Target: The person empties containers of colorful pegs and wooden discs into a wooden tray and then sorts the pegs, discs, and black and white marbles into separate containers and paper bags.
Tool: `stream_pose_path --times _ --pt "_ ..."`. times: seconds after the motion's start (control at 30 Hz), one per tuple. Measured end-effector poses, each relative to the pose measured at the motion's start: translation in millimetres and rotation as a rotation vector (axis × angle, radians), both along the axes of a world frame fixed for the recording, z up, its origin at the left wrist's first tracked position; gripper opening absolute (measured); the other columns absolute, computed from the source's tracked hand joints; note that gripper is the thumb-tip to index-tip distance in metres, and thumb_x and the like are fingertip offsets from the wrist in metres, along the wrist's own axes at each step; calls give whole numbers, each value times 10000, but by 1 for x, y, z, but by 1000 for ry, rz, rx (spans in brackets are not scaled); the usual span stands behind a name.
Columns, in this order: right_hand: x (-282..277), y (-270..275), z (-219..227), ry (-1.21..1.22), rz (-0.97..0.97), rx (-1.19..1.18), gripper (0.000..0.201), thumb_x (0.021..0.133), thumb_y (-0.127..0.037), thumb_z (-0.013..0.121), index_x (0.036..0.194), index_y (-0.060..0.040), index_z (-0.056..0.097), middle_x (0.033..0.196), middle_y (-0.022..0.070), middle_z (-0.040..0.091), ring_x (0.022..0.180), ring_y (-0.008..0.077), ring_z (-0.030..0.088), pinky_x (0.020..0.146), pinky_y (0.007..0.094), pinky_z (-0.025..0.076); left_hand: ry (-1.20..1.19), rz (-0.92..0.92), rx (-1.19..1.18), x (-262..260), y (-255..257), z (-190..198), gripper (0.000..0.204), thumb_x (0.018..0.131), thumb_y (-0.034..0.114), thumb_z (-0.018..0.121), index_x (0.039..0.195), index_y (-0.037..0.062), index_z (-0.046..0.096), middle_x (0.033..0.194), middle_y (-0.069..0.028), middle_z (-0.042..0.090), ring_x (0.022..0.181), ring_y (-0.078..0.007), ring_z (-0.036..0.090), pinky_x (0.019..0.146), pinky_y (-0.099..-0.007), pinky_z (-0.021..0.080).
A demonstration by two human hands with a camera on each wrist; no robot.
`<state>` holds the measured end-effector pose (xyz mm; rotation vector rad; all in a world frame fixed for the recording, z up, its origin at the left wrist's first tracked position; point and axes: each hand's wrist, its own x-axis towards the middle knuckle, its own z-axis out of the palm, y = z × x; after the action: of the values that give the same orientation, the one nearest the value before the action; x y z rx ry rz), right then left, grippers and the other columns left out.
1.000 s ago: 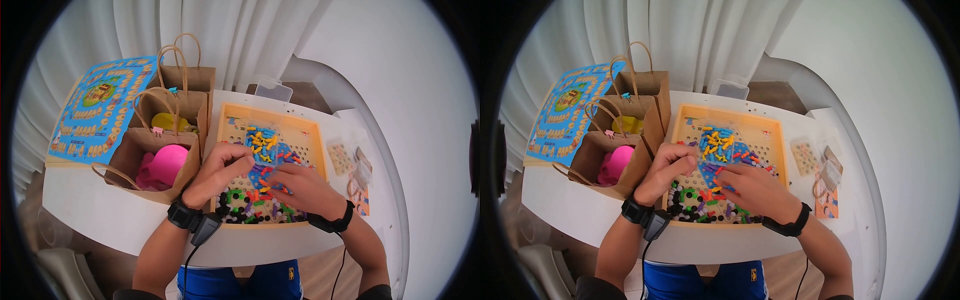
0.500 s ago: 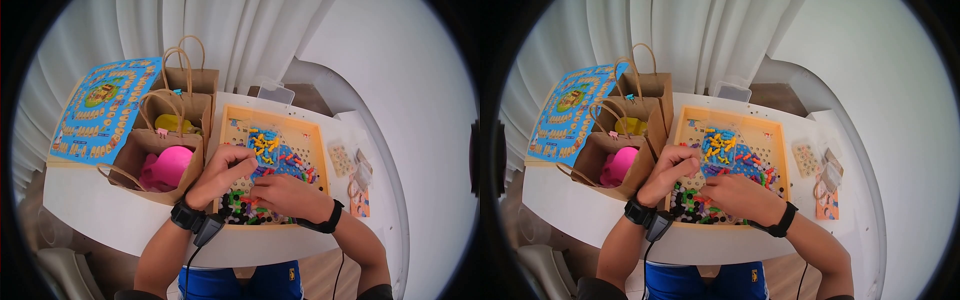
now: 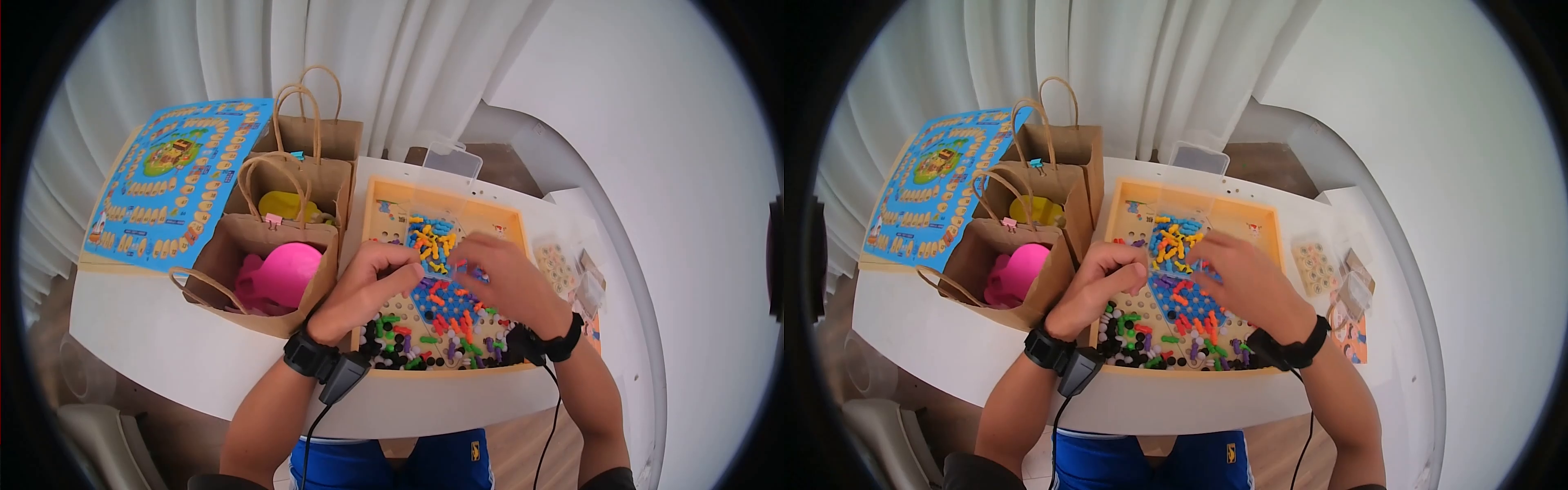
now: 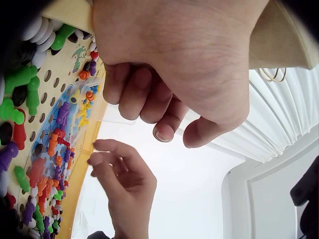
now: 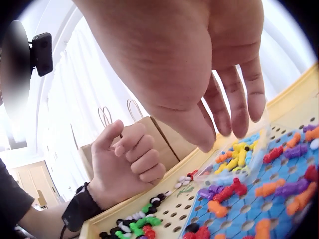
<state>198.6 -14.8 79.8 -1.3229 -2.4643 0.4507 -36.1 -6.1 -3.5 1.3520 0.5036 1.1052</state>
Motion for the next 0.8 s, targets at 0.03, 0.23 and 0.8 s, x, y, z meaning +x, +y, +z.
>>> stream_pose_path --times 0.03,0.23,0.8 --pt "1 -5 -1 -72 18 -127 172 914 -129 727 1049 -30 687 1014 143 678 926 349 689 813 444 557 -1 3 -1 -1 0 0 304 980 209 640 779 -18 631 668 14 537 631 -46 465 569 -261 319" --pt "-2 -21 -33 -148 93 -69 161 906 -105 723 1051 -42 691 1000 124 680 920 339 687 817 425 563 28 -3 21 -2 1 0 311 979 209 636 766 -16 616 668 9 535 631 -54 467 576 -260 324" --pt "13 -38 -26 -180 62 -177 140 891 -98 729 1011 -37 691 962 135 685 871 348 687 762 428 561 95 -31 26 -4 -1 7 339 998 207 576 725 16 517 682 3 485 681 -92 433 650 -280 328"
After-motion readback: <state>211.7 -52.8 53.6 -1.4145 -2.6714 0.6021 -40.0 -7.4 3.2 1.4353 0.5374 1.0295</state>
